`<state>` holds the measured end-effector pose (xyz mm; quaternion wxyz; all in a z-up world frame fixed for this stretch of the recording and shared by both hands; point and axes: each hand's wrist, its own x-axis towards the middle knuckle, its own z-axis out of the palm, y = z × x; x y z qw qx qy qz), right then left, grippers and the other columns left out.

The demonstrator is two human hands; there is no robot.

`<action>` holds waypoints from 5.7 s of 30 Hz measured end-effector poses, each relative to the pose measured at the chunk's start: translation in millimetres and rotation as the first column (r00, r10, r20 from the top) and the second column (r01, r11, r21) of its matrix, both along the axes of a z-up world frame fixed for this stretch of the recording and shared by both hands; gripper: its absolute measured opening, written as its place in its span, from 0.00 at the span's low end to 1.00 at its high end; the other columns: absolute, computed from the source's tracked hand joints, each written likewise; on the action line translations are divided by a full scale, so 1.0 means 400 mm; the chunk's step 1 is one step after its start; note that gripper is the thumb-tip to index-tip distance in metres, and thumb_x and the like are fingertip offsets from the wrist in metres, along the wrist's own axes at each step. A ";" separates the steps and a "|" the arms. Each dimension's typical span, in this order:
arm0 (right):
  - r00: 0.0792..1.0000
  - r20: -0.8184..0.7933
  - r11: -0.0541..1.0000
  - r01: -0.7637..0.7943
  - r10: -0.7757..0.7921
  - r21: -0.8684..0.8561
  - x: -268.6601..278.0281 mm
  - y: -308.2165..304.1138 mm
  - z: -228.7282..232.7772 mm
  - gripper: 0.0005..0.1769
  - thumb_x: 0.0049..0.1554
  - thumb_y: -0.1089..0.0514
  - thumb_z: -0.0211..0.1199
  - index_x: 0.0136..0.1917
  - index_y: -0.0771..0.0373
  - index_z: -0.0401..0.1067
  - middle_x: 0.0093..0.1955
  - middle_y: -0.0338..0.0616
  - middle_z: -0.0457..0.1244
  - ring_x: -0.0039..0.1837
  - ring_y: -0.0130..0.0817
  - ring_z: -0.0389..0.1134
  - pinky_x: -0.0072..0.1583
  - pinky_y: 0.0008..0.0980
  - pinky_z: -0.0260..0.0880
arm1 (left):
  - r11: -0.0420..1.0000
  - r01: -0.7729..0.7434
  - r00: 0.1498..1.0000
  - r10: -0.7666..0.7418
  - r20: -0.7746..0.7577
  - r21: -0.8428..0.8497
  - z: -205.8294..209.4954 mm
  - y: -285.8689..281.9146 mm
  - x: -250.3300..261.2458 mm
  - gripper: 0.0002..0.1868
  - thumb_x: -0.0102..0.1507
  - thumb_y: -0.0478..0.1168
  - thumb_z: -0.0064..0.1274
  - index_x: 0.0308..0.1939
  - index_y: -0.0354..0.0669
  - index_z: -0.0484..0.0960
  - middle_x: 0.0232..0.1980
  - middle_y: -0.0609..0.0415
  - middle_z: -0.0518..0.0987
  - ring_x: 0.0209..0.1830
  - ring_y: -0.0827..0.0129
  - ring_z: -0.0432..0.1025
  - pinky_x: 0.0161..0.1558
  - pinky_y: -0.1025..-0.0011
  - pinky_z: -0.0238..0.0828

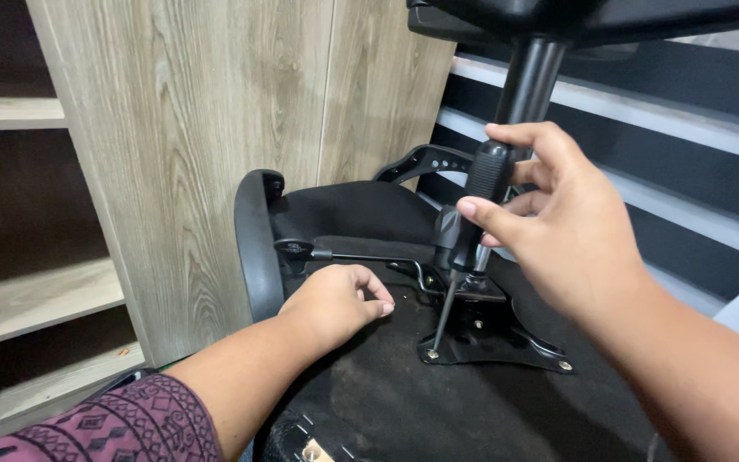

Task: The person uses a screwdriver to tighten screws on the underside of an office chair seat, securing the central gas lift mechanism. They repeatedly adjust the seat and reposition the tool to access different screw holes.

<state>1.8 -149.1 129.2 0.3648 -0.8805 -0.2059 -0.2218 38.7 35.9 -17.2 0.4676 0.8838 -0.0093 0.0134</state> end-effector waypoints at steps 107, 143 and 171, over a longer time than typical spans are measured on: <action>0.926 -0.275 0.923 -0.154 0.260 0.354 0.151 -0.116 -0.263 0.10 0.65 0.59 0.60 0.52 0.70 0.71 0.45 0.50 0.71 0.44 0.33 0.74 0.47 0.31 0.79 | 0.995 -0.030 0.999 0.027 0.038 0.096 0.010 -0.025 0.012 0.13 0.61 0.51 0.54 0.42 0.52 0.87 0.26 0.59 0.78 0.27 0.73 0.73 0.35 0.69 0.71; 0.909 -0.323 0.880 -0.090 0.264 0.466 0.138 -0.110 -0.315 0.07 0.58 0.62 0.64 0.45 0.64 0.67 0.39 0.45 0.69 0.39 0.27 0.71 0.42 0.28 0.76 | 0.975 0.034 0.984 -0.072 0.163 0.221 -0.007 -0.010 -0.012 0.14 0.64 0.44 0.45 0.41 0.51 0.88 0.46 0.50 0.85 0.51 0.58 0.78 0.55 0.64 0.71; 0.888 -0.439 0.872 0.098 0.141 0.480 0.101 -0.148 -0.308 0.10 0.57 0.58 0.66 0.44 0.67 0.70 0.38 0.46 0.70 0.38 0.29 0.71 0.43 0.30 0.77 | 0.938 -0.170 0.985 0.169 0.029 0.301 0.100 -0.071 -0.123 0.13 0.64 0.53 0.50 0.45 0.55 0.83 0.49 0.52 0.85 0.53 0.57 0.78 0.56 0.59 0.72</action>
